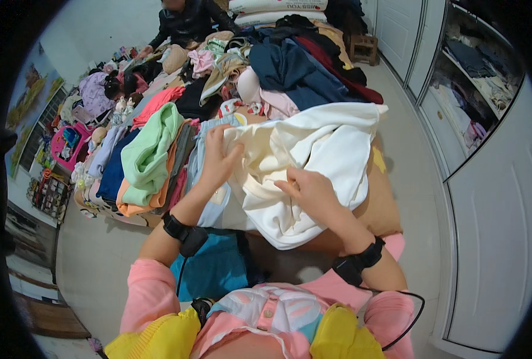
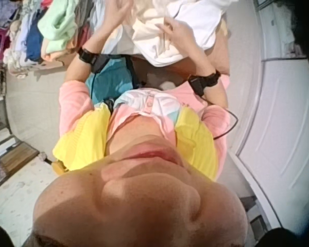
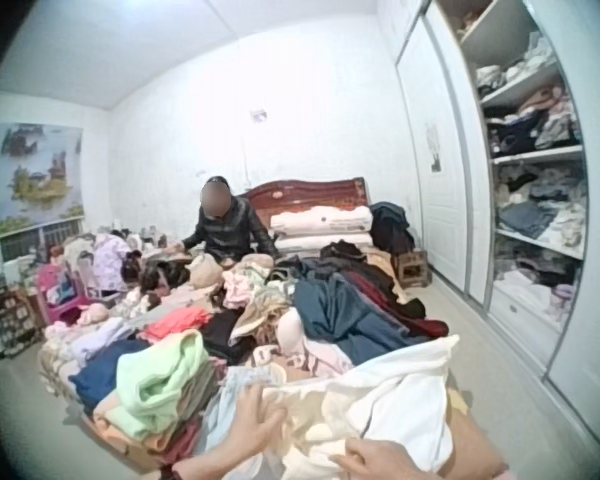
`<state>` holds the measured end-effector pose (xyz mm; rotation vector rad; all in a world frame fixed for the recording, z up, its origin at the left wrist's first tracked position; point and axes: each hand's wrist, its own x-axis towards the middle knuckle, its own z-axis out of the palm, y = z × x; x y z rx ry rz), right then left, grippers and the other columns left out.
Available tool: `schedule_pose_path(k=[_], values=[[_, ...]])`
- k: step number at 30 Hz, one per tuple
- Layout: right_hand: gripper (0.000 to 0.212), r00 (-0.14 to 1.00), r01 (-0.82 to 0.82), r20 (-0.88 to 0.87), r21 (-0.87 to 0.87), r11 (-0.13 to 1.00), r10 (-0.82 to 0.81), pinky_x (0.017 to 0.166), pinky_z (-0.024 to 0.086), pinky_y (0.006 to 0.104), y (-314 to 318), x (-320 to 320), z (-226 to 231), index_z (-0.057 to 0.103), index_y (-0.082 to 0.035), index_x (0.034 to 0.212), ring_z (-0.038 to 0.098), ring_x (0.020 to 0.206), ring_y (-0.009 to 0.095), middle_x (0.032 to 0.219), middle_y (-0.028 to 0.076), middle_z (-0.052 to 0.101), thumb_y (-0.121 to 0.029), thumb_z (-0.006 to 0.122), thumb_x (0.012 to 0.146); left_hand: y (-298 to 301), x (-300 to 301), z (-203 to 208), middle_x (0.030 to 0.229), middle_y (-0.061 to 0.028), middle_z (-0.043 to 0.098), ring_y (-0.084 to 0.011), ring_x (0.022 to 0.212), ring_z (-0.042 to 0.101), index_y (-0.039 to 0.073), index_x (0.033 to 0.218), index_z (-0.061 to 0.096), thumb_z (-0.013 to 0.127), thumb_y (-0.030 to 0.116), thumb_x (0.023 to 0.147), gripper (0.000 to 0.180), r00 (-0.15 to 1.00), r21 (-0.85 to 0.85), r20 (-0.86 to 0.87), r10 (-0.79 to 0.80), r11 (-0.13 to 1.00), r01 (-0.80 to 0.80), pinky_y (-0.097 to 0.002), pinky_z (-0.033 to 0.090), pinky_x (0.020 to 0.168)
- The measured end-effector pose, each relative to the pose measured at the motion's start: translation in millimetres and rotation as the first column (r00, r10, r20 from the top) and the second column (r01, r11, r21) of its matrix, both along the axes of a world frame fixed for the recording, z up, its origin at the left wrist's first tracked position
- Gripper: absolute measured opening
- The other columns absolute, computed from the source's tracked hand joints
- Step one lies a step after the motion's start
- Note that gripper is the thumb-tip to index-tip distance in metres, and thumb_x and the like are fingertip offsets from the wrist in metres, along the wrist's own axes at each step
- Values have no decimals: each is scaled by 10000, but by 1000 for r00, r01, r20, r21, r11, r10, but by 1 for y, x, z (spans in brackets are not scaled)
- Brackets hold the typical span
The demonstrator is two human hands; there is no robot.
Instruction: The person folds a light green hoodie, then a peach hoodie with a cartoon graphic, and finally a white sweatshirt with a cat graphic. Each item is smoothed, folded into a compact rectangle, and placed on a growing stack on the bed.
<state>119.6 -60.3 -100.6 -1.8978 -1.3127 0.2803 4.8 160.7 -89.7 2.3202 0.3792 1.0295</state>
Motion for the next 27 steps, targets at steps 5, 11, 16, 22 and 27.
schedule_pose_path(k=[5, 11, 16, 22, 27], values=[[307, 993, -115, -18, -28, 993, 114, 584, 451, 418, -4, 1, -5, 581, -15, 750, 591, 630, 348, 660, 174, 588, -275, 615, 911, -22, -1, -2, 1332, -169, 417, -362, 1237, 370, 82, 1198, 520, 780, 259, 712, 579, 999, 311, 29, 46, 949, -52, -490, 272, 1015], [277, 950, -310, 37, -20, 951, 310, 590, 464, 411, -9, -4, -11, 596, -52, 777, 594, 631, 344, 673, 145, 593, -297, 636, 898, -32, 1, 9, 1223, -132, 493, -322, 1160, 436, 92, 1099, 534, 791, 229, 674, 516, 989, 346, 49, 142, 926, -150, -427, 310, 979], [300, 915, -395, 56, -65, 916, 399, 606, 470, 412, -11, -8, -21, 613, -70, 806, 607, 659, 331, 686, 130, 607, -355, 661, 886, -27, 2, -1, 1012, -88, 510, -309, 1027, 472, 64, 911, 515, 697, 44, 662, 309, 1000, 30, 4, 26, 999, -26, -421, 354, 894], [337, 910, -413, 22, -22, 910, 414, 617, 471, 409, -12, -5, -27, 614, -64, 811, 606, 663, 335, 692, 144, 604, -389, 678, 874, -16, -1, -11, 986, -120, 496, -285, 987, 488, 36, 929, 485, 588, -94, 693, 289, 981, -85, 188, -51, 994, 68, -336, 425, 847], [331, 920, -391, -34, -28, 920, 390, 601, 468, 396, -14, -4, -33, 622, -64, 818, 609, 652, 339, 695, 141, 619, -384, 691, 868, -13, -11, -12, 1068, -165, 457, -276, 1073, 448, 52, 1101, 493, 594, -75, 757, 380, 959, -126, 228, 165, 982, -139, -315, 444, 829]])
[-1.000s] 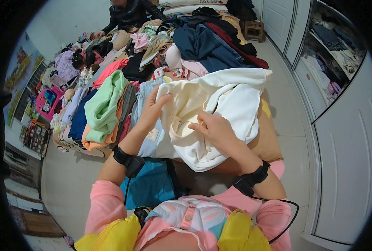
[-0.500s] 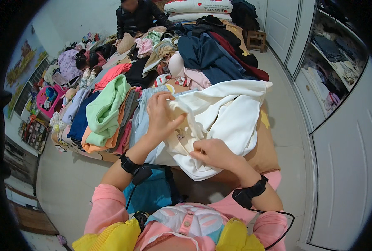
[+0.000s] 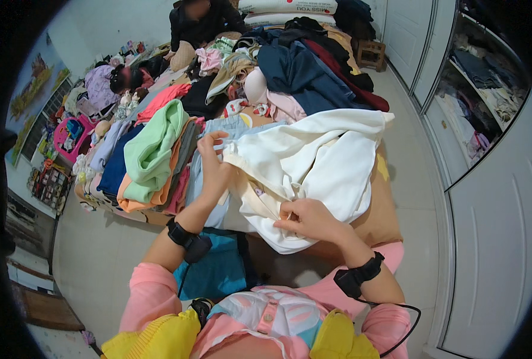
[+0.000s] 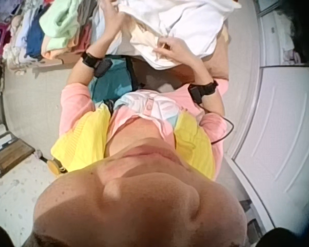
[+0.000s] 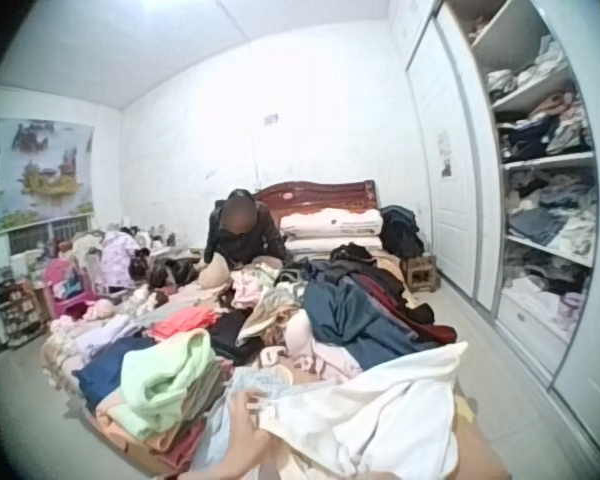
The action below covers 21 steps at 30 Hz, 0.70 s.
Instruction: The person folds a light green hoodie, then a peach hoodie with a cartoon graphic, and finally a white sweatshirt with a cat graphic. Each item is smoothed, folded into a compact rectangle, and placed on a growing stack on the bed.
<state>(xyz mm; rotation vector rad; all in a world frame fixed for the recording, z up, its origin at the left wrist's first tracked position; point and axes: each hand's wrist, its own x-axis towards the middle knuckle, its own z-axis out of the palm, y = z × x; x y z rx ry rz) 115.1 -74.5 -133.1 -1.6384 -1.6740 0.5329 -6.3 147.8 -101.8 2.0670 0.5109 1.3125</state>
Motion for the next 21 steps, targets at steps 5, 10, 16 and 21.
schedule_pose_path(k=[5, 10, 16, 21], values=[[302, 995, 12, -100, -110, 994, -23, 572, 463, 375, 2, -1, 10, 642, -74, 841, 619, 601, 295, 653, 133, 615, -371, 682, 880, 9, -12, 6, 1063, -90, 577, -174, 937, 561, 77, 1227, 498, 582, -12, 867, 380, 994, -588, -6, -113, 804, 88, -299, 462, 832], [292, 996, 54, -69, -30, 998, -56, 528, 407, 273, 6, -15, 32, 640, -117, 1161, 522, 523, 145, 591, 65, 550, -233, 693, 898, -3, -4, 12, 989, -51, 574, -128, 858, 561, 75, 1177, 519, 585, -50, 847, 360, 968, -563, 127, -218, 787, 251, -245, 466, 737], [625, 979, 196, -47, -18, 981, -196, 632, 502, 379, 16, -27, 43, 362, -119, 1485, 630, 638, 339, 695, 124, 660, -262, 606, 927, -41, 0, 27, 738, 9, 503, -80, 698, 499, 49, 1027, 587, 672, -11, 815, 236, 915, -220, -107, -389, 907, 360, -248, 435, 622], [853, 913, 275, -326, 46, 960, -246, 668, 493, 297, 21, -21, 36, -41, -46, 1547, 630, 725, 203, 899, 126, 672, -75, 541, 924, -58, -2, 30, 775, -120, 602, -221, 677, 588, 16, 1060, 575, 714, 53, 777, 318, 898, -78, -162, -409, 913, 402, -321, 488, 643]])
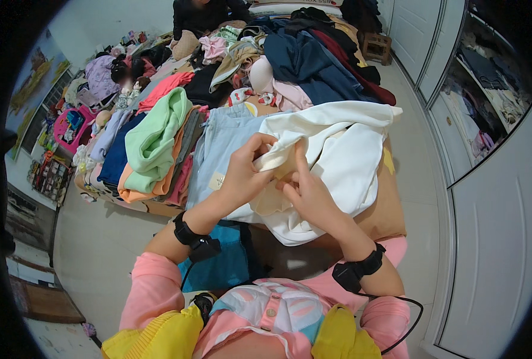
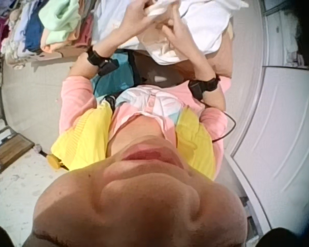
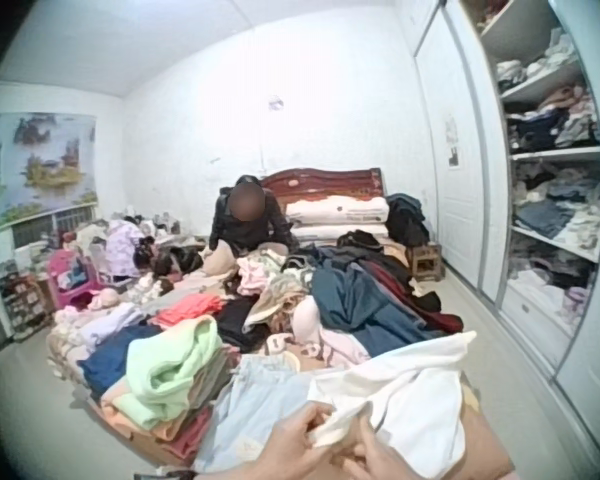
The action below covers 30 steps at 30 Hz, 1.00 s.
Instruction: The person folds a light green hoodie, then a peach hoodie with a cartoon graphic, and finally a white sweatshirt with a cat graphic. Each item is smoothed, folded into a compact rectangle, and placed on a growing stack on the bed.
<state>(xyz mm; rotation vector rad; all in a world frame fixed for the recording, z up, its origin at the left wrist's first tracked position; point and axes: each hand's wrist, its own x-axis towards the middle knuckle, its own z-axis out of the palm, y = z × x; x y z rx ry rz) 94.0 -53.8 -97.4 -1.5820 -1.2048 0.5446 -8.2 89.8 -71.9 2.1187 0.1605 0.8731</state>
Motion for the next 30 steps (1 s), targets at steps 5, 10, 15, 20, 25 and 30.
schedule_pose_path(k=[5, 10, 15, 20, 25, 30], values=[[623, 944, 88, -328, 350, 933, 34, 724, 493, 278, 4, -15, -31, 207, 1, 1479, 636, 826, 181, 1039, 137, 635, 1, 497, 928, -9, 3, 8, 866, -168, 666, -342, 787, 665, 45, 1035, 583, 679, 130, 801, 267, 997, -38, -51, -51, 998, 49, -379, 507, 662], [318, 953, -64, 299, 361, 931, -51, 863, 490, 386, -8, -8, -48, 579, -31, 1167, 629, 976, 276, 1046, 138, 654, -132, 650, 875, -54, -12, 21, 815, -171, 653, -397, 750, 640, 86, 1004, 581, 675, 125, 779, 248, 974, 158, -76, -214, 962, 224, -420, 505, 623], [401, 745, 363, -666, 436, 824, 23, 925, 486, 333, -35, -10, -43, 495, -43, 1284, 580, 1069, 160, 1237, 44, 574, -207, 625, 942, -63, -20, 27, 743, -117, 630, -262, 670, 651, 49, 996, 536, 687, 63, 817, 234, 913, -171, -84, -400, 908, 382, -334, 494, 617], [453, 517, 390, -850, 336, 857, 98, 993, 459, 341, -36, 4, -59, 425, -56, 1375, 557, 1124, 192, 1300, 40, 538, -270, 546, 995, -79, -17, 17, 808, -29, 606, -61, 722, 554, 30, 1035, 514, 707, 57, 865, 258, 828, -367, -90, -554, 791, 489, -219, 439, 655], [533, 914, 130, -400, 455, 881, 72, 1051, 410, 318, -46, 27, -73, 397, -96, 1416, 518, 1206, 197, 1341, 53, 516, -234, 607, 946, -72, 3, 5, 762, -123, 567, -318, 747, 615, 38, 1041, 510, 753, 146, 790, 366, 997, 159, 17, -75, 985, 71, -353, 490, 696], [563, 978, 134, -191, 279, 951, -81, 1070, 385, 353, -42, 21, -75, 438, -111, 1404, 501, 1255, 242, 1350, 94, 529, -220, 651, 894, -52, 30, -4, 898, -108, 593, -230, 878, 584, 16, 1115, 525, 685, 157, 851, 340, 957, -88, 73, -280, 954, 285, -327, 469, 810]])
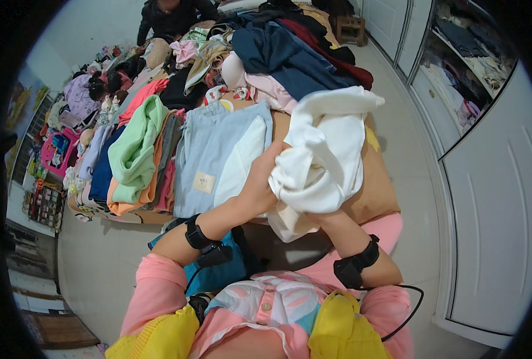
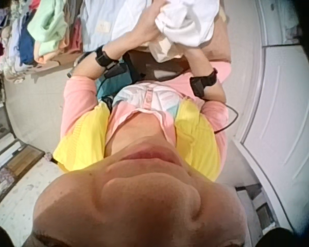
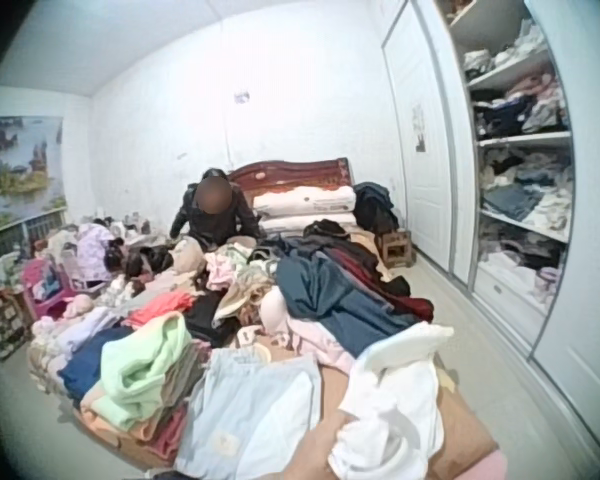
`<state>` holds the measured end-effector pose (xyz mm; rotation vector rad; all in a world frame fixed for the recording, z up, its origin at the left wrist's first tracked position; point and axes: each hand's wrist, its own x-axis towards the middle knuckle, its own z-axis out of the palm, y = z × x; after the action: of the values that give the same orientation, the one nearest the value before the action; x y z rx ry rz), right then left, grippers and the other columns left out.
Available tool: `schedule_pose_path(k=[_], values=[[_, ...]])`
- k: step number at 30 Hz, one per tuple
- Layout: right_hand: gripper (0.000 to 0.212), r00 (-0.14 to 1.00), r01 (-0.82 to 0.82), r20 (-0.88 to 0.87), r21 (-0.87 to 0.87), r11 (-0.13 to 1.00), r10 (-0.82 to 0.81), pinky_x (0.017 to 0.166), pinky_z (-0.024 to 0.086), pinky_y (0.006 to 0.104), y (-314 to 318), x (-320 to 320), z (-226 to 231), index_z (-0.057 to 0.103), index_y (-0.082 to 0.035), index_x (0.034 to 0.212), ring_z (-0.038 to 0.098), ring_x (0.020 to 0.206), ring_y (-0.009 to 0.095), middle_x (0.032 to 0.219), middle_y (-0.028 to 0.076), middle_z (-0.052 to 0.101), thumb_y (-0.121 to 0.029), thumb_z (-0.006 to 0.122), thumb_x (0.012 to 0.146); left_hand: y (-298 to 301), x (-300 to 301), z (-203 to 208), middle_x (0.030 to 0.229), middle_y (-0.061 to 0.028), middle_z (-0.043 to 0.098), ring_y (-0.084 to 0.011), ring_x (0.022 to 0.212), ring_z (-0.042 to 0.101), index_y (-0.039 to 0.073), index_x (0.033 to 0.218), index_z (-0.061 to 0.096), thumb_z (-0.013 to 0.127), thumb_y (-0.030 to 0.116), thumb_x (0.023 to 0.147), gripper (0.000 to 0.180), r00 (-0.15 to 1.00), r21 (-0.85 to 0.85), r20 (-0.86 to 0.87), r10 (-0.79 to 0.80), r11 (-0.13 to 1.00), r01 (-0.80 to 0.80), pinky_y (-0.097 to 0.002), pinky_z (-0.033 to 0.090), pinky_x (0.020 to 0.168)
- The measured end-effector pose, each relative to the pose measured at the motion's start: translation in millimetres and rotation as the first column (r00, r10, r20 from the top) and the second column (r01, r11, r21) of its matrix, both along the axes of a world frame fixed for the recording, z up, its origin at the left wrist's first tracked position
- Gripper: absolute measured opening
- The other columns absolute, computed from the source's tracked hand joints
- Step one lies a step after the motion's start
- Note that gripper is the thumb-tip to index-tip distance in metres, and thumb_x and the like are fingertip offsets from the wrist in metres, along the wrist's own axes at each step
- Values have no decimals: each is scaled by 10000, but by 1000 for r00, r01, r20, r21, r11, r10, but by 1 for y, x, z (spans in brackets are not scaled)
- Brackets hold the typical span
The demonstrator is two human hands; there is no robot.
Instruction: The person folds a light green hoodie, then a peach hoodie with a cartoon graphic, and finally a white sweatshirt with a cat graphic. Each item is smoothed, folded into a compact rectangle, and placed on a growing stack on the bed.
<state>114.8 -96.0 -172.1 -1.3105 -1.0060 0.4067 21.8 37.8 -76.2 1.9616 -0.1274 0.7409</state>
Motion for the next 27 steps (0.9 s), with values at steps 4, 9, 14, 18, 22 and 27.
schedule_pose_path(k=[4, 9, 14, 18, 22, 27], values=[[590, 920, 176, 388, -266, 948, -62, 1119, 322, 382, 3, 14, -7, 419, -130, 1430, 435, 1313, 290, 1403, 122, 478, -318, 626, 910, -7, -16, 5, 961, -90, 622, -139, 893, 556, -2, 1087, 542, 634, 137, 886, 261, 992, -212, -94, -86, 975, 64, -287, 462, 803], [619, 836, 357, 511, -233, 905, -198, 1142, 291, 404, -24, 44, -7, 414, -146, 1427, 401, 1332, 306, 1432, 124, 435, -410, 616, 906, -16, -30, 11, 911, -255, 611, -457, 856, 584, -3, 1015, 514, 622, 143, 852, 244, 955, -97, -276, -113, 991, 90, -410, 482, 728], [528, 872, 355, 426, -209, 911, -242, 1122, 316, 411, -31, 49, 14, 470, -125, 1350, 428, 1308, 289, 1403, 113, 463, -371, 619, 908, -38, -29, -4, 876, -288, 625, -488, 869, 608, -1, 1090, 437, 665, 136, 798, 395, 952, -8, -284, -119, 993, 121, -474, 491, 709], [457, 903, 303, 371, -191, 934, -217, 1107, 335, 417, -27, 43, 29, 514, -108, 1289, 449, 1289, 276, 1379, 104, 486, -339, 622, 909, -49, -33, -8, 893, -188, 600, -317, 843, 628, -11, 1093, 488, 701, 94, 786, 388, 936, -210, -319, -147, 974, 82, -377, 486, 725], [389, 930, 210, 337, -166, 963, -145, 1091, 355, 423, -22, 25, 53, 558, -91, 1228, 470, 1270, 262, 1355, 95, 509, -307, 624, 911, -41, -30, -2, 954, -140, 574, -345, 881, 604, 16, 1091, 506, 740, 110, 761, 416, 980, -1, -180, 91, 996, -92, -399, 492, 729], [310, 531, 469, 842, -386, 794, 96, 1071, 380, 430, -23, -20, 89, 614, -70, 1151, 496, 1246, 246, 1326, 83, 538, -267, 627, 913, -17, -10, 4, 1032, -97, 536, -397, 940, 572, 62, 1077, 538, 751, 179, 763, 398, 959, 457, 149, 241, 843, -283, -427, 499, 730]])
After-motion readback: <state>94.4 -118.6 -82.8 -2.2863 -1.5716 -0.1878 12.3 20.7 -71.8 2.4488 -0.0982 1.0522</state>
